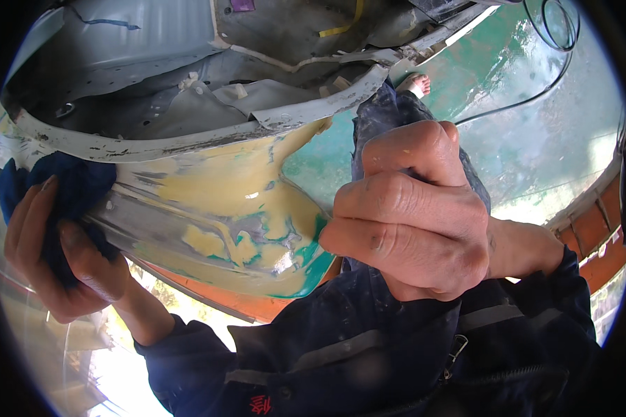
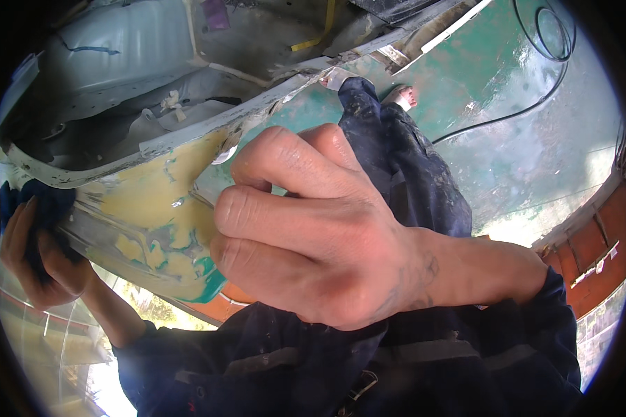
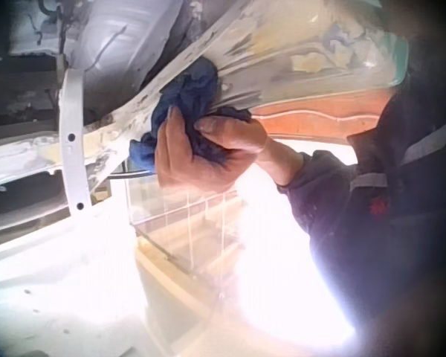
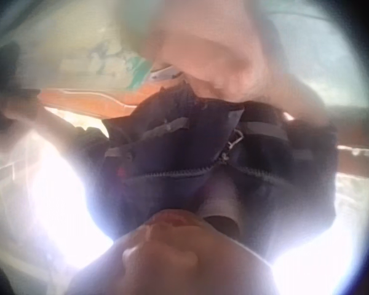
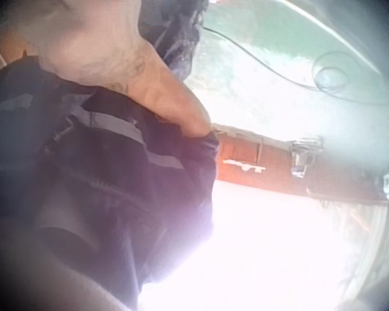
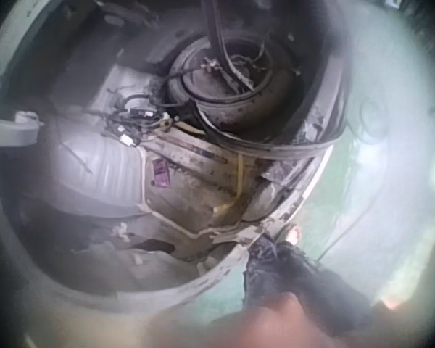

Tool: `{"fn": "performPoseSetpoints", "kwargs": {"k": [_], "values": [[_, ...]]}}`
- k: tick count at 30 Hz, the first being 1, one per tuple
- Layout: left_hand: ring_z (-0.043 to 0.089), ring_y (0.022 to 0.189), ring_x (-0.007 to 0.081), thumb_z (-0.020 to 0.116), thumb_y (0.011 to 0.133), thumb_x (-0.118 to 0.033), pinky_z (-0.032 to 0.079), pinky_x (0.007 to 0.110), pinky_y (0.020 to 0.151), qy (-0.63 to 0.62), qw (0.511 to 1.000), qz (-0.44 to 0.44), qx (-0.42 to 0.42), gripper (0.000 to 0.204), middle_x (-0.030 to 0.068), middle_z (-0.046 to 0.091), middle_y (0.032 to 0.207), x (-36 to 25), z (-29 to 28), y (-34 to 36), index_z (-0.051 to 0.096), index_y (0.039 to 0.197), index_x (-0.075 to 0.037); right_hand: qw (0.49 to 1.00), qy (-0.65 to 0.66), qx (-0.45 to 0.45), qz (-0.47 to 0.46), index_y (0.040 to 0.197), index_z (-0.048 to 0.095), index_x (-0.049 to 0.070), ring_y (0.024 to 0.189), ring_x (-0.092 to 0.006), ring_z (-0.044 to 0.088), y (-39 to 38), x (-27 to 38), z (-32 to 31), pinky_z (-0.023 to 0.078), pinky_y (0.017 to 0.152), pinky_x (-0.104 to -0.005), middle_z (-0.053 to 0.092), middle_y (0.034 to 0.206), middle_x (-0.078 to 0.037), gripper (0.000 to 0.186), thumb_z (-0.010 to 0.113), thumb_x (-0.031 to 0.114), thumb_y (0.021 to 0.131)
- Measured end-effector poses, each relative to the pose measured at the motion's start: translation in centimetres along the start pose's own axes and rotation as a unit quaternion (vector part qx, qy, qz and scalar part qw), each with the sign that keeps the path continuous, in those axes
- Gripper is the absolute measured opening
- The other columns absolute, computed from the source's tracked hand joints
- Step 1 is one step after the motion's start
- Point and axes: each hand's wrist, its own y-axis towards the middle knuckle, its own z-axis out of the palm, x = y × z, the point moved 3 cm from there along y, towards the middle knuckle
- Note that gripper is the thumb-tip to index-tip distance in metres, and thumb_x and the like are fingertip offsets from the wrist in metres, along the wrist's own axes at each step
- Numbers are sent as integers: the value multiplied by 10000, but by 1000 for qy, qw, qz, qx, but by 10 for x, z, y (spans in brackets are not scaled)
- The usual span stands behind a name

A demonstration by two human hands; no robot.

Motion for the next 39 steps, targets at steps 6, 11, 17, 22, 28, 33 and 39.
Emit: {"fn": "performPoseSetpoints", "kwargs": {"k": [6, 11, 17, 22, 28, 33, 39], "values": [[754, 972, 326, 571, 850, -113, 588, 431, 962, 1, 1000, 16, 5, 346, 182, 799, 1031, 1, -2, 4, 769, 1026, 108, 999, -11, 45, -21, 784, 698, 46, 815, -254, 526, 8, 1, -5, 329, 738, -382, 635, 816, -33, 286, 679, 224, 561], [752, 958, 330, 574, 848, -95, 597, 425, 922, -4, 1000, 17, 3, 336, 192, 797, 1018, 1, 0, 2, 759, 1018, 128, 996, 2, 84, -23, 808, 687, 52, 849, -275, 525, 12, 5, -7, 331, 734, -396, 638, 871, -43, 273, 684, 189, 571], [753, 938, 337, 576, 842, -78, 603, 429, 896, -1, 1000, 28, 4, 328, 198, 795, 1009, 1, 1, 5, 752, 1014, 140, 997, 1, 65, -32, 788, 686, 57, 843, -281, 518, 6, -9, -7, 323, 734, -400, 637, 855, -54, 267, 684, 214, 572], [753, 923, 345, 578, 839, -68, 605, 430, 890, -2, 999, 36, 8, 322, 209, 790, 996, 2, -1, 3, 750, 1014, 140, 998, 10, 59, -34, 774, 685, 45, 844, -281, 518, 7, -6, -4, 323, 731, -407, 631, 833, -55, 275, 679, 221, 563], [755, 933, 333, 575, 845, -76, 604, 422, 896, -7, 999, 32, 5, 325, 199, 794, 1006, 2, -1, 3, 752, 1020, 132, 996, 18, 78, -26, 838, 698, 34, 878, -285, 520, 11, 6, -6, 322, 732, -397, 636, 896, -50, 308, 681, 141, 550], [757, 944, 329, 553, 871, -93, 605, 421, 902, 8, 1000, 28, 13, 338, 196, 795, 1014, 0, 0, 4, 754, 1032, 126, 984, -6, 170, 55, 886, 715, 39, 915, -281, 540, -3, -6, -14, 350, 772, -405, 637, 935, -54, 310, 732, 10, 578], [758, 952, 342, 550, 869, -97, 605, 433, 909, 17, 999, 33, -9, 350, 204, 791, 1025, 4, 0, -4, 752, 1043, 130, 969, 60, 121, 207, 990, 702, 21, 915, -223, 614, -10, -19, -22, 470, 820, -347, 674, 966, -85, 244, 776, -82, 781]]}}
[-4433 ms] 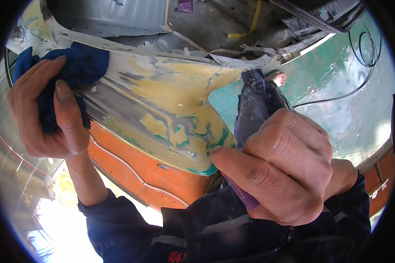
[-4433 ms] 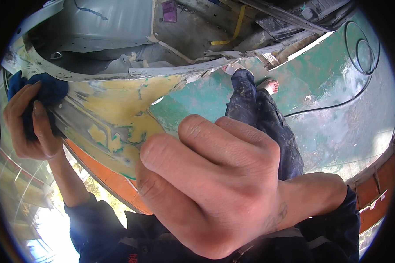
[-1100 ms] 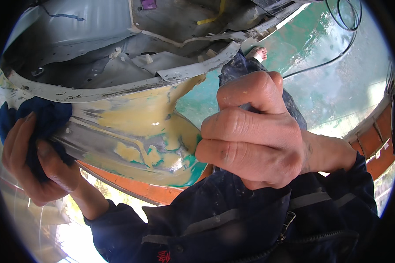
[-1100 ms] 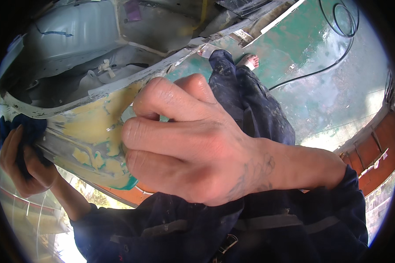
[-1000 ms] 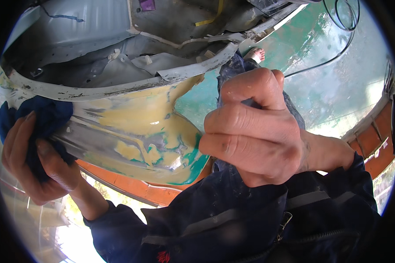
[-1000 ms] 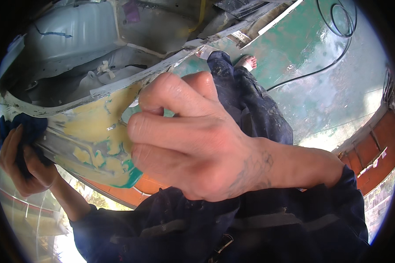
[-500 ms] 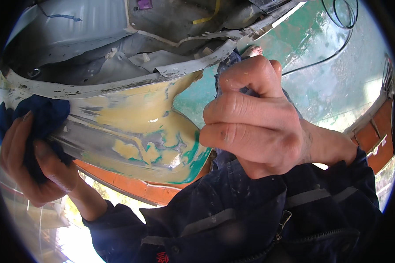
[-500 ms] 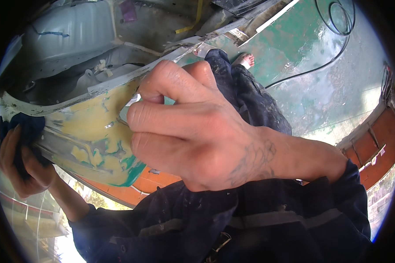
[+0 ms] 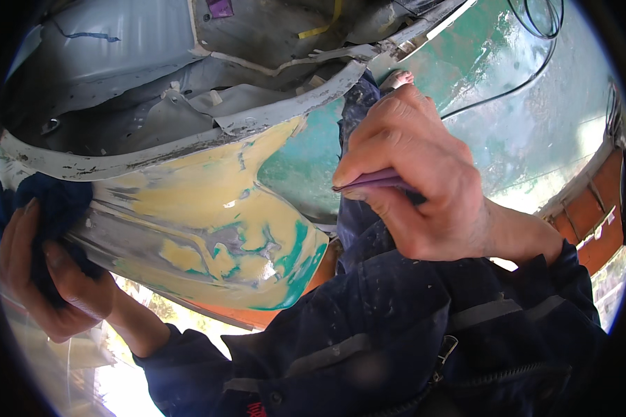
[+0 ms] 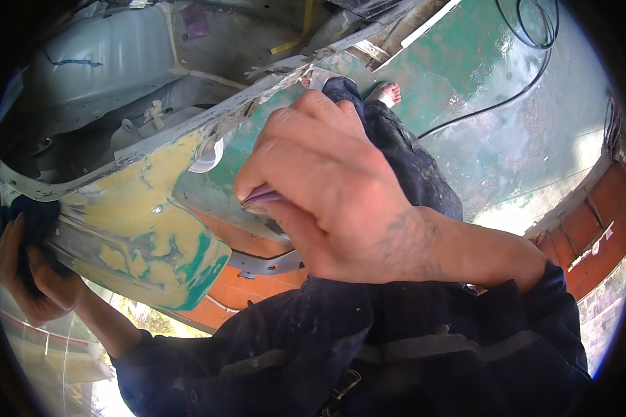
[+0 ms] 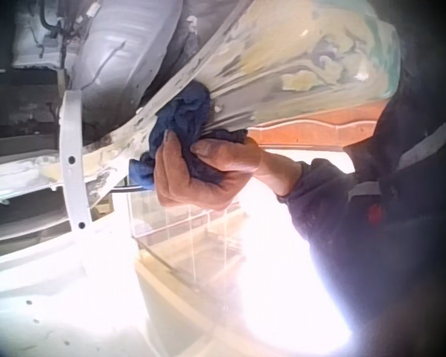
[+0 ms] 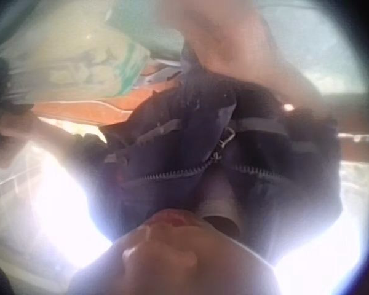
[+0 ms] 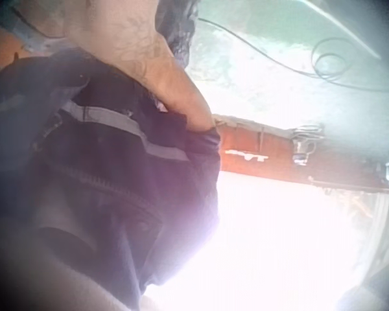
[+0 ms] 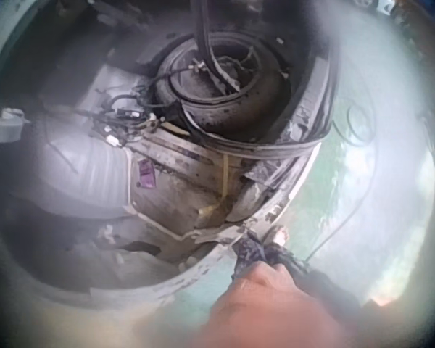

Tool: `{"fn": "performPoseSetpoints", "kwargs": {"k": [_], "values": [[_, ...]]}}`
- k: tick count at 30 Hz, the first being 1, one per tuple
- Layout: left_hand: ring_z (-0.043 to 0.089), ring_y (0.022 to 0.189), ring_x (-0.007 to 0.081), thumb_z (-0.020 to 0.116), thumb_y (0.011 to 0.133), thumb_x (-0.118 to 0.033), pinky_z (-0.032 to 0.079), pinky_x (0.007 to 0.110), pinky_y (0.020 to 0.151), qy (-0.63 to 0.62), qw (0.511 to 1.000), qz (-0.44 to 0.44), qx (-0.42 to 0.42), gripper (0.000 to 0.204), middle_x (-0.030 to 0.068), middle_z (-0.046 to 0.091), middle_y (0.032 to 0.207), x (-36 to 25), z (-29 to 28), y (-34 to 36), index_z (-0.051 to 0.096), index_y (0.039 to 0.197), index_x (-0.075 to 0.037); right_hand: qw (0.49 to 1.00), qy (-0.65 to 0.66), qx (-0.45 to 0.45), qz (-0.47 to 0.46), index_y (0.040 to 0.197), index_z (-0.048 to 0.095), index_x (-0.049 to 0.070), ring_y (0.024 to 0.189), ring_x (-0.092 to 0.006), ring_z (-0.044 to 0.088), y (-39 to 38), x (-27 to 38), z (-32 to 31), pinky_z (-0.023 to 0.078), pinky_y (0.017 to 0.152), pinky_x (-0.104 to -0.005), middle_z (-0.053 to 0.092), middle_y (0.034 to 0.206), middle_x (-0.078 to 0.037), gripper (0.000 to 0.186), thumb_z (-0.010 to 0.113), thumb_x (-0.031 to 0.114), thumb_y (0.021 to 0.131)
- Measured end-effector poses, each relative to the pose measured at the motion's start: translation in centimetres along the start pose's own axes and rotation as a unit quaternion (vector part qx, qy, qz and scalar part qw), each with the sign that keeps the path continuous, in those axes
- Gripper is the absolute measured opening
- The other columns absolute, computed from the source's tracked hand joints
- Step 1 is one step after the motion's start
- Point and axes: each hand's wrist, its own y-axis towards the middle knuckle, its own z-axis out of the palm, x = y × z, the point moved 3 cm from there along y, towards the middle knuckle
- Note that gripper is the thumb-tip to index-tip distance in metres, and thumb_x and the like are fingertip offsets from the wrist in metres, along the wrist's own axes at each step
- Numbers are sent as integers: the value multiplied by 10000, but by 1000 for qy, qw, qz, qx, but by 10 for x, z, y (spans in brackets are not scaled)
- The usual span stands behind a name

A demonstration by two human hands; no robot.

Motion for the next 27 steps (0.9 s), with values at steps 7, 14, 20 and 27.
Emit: {"fn": "performPoseSetpoints", "kwargs": {"k": [7, 14, 20, 27], "values": [[757, 955, 350, 554, 856, -98, 603, 454, 920, -16, 1000, -2, 0, 356, 218, 784, 1032, 2, -1, 3, 745, 1042, 137, 958, 232, 129, 105, 1023, 676, 13, 832, -154, 667, 17, 14, -9, 529, 753, -297, 706, 939, -79, 135, 774, 4, 931], [760, 954, 359, 549, 834, -108, 604, 463, 932, -25, 1000, -3, -9, 373, 221, 785, 1022, 2, -2, 2, 746, 1036, 137, 970, 88, 32, -225, 872, 689, 28, 743, -230, 608, 34, 2, 14, 423, 612, -355, 650, 830, -83, 193, 762, 11, 694], [771, 950, 360, 535, 838, -102, 623, 466, 937, 3, 1000, -1, 11, 379, 226, 790, 1023, 1, -1, 1, 745, 1038, 141, 941, 44, -78, -326, 839, 668, 23, 642, -212, 544, 31, -12, 30, 339, 544, -350, 614, 782, -81, 169, 709, 83, 687], [763, 1037, 399, 514, 870, -74, 595, 502, 1018, -29, 997, -66, 4, 389, 249, 785, 1102, 7, 2, -14, 727, 1080, 175, 938, 56, -57, -337, 856, 690, 13, 637, -216, 529, 38, 7, 32, 360, 560, -345, 623, 783, -79, 230, 739, 97, 648]]}}
